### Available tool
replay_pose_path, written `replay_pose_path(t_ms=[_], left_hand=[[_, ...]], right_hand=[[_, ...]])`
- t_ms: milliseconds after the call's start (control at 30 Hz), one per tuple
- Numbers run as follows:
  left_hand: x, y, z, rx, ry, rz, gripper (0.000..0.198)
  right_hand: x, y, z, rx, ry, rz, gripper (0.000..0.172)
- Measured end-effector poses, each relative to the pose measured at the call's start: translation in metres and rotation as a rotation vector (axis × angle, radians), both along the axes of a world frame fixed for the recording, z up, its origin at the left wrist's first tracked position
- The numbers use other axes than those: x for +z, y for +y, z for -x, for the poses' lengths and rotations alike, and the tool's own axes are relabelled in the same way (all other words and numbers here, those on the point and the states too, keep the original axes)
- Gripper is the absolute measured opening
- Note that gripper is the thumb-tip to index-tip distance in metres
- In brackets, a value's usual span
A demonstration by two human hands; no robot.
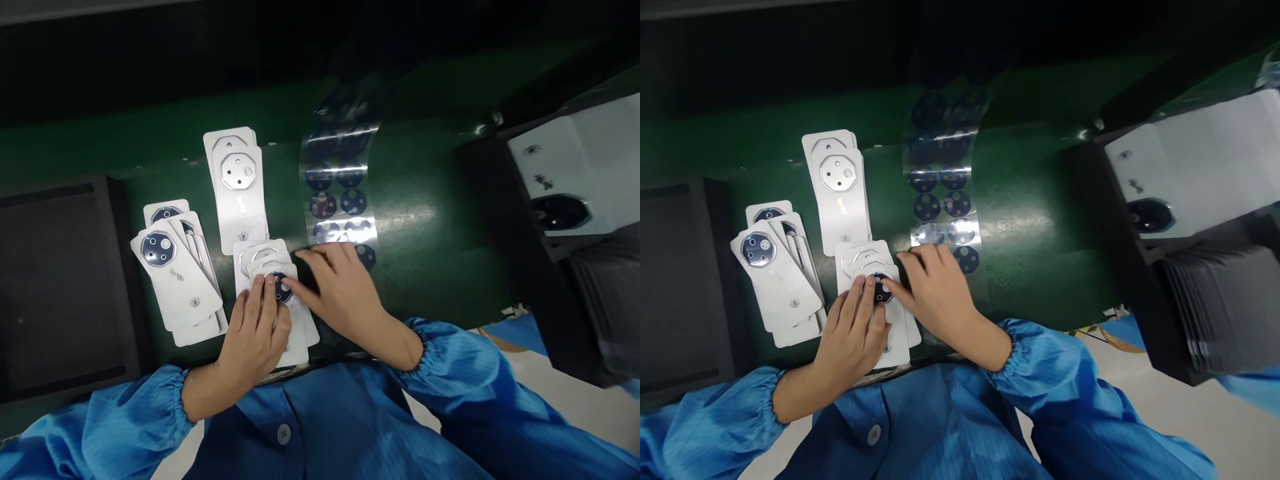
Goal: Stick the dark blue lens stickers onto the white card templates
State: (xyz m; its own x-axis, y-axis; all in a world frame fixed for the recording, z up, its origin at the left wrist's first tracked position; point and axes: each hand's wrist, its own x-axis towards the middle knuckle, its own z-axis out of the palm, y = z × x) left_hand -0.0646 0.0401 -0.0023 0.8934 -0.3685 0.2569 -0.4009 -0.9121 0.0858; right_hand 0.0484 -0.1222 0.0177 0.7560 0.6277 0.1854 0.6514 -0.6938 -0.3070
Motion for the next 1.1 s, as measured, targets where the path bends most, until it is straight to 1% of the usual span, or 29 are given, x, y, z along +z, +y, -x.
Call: replay_pose_path(t_ms=[67,167,267,367,433,467,500,567,600,633,667,700,733,767,833,900,1000,1067,1100], left_hand=[[0.0,0.001,0.0,0.012,0.003,0.019,0.035],[0.0,0.002,-0.001,0.038,0.022,0.033,0.044],[0.001,0.004,-0.003,0.055,0.06,0.046,0.05],[0.002,0.006,-0.001,0.073,0.062,0.091,0.052],[0.003,0.008,0.002,0.035,-0.014,0.154,0.049],[0.004,0.01,0.003,-0.026,-0.069,0.207,0.044],[0.005,0.011,0.005,-0.112,-0.129,0.264,0.037],[0.008,0.012,0.008,-0.332,-0.24,0.356,0.02],[0.009,0.013,0.008,-0.454,-0.278,0.379,0.013],[0.01,0.013,0.008,-0.568,-0.298,0.38,0.009],[0.011,0.013,0.007,-0.656,-0.298,0.364,0.009],[0.011,0.013,0.006,-0.72,-0.283,0.345,0.01],[0.011,0.013,0.005,-0.756,-0.259,0.325,0.012],[0.011,0.014,0.003,-0.763,-0.227,0.306,0.014],[0.011,0.014,0.002,-0.702,-0.14,0.259,0.025],[0.011,0.015,0.002,-0.626,-0.032,0.21,0.04],[0.01,0.015,0.004,-0.559,0.079,0.168,0.05],[0.009,0.014,0.006,-0.542,0.115,0.167,0.053],[0.008,0.014,0.007,-0.525,0.133,0.171,0.056]], right_hand=[[-0.005,0.0,0.002,0.024,0.057,-0.054,0.04],[-0.014,0.001,0.007,-0.029,0.114,-0.144,0.031],[-0.021,0.004,0.008,-0.061,0.149,-0.16,0.027],[-0.021,0.008,0.009,-0.086,0.172,-0.174,0.025],[-0.016,0.01,0.01,-0.112,0.202,-0.239,0.022],[-0.012,0.011,0.01,-0.131,0.229,-0.29,0.02],[-0.006,0.011,0.01,-0.156,0.271,-0.349,0.018],[0.007,0.012,0.008,-0.223,0.376,-0.456,0.015],[0.014,0.012,0.006,-0.261,0.414,-0.481,0.015],[0.021,0.012,0.002,-0.294,0.428,-0.478,0.016],[0.027,0.013,-0.002,-0.316,0.414,-0.448,0.017],[0.032,0.014,-0.006,-0.323,0.376,-0.397,0.018],[0.037,0.016,-0.011,-0.312,0.323,-0.337,0.019],[0.041,0.018,-0.015,-0.282,0.263,-0.28,0.019],[0.049,0.025,-0.021,-0.189,0.168,-0.212,0.019],[0.057,0.035,-0.023,-0.1,0.177,-0.211,0.018],[0.064,0.063,-0.025,-0.057,0.291,-0.356,0.012],[0.061,0.092,-0.027,-0.052,0.371,-0.469,0.011],[0.058,0.109,-0.029,-0.041,0.433,-0.496,0.012]])
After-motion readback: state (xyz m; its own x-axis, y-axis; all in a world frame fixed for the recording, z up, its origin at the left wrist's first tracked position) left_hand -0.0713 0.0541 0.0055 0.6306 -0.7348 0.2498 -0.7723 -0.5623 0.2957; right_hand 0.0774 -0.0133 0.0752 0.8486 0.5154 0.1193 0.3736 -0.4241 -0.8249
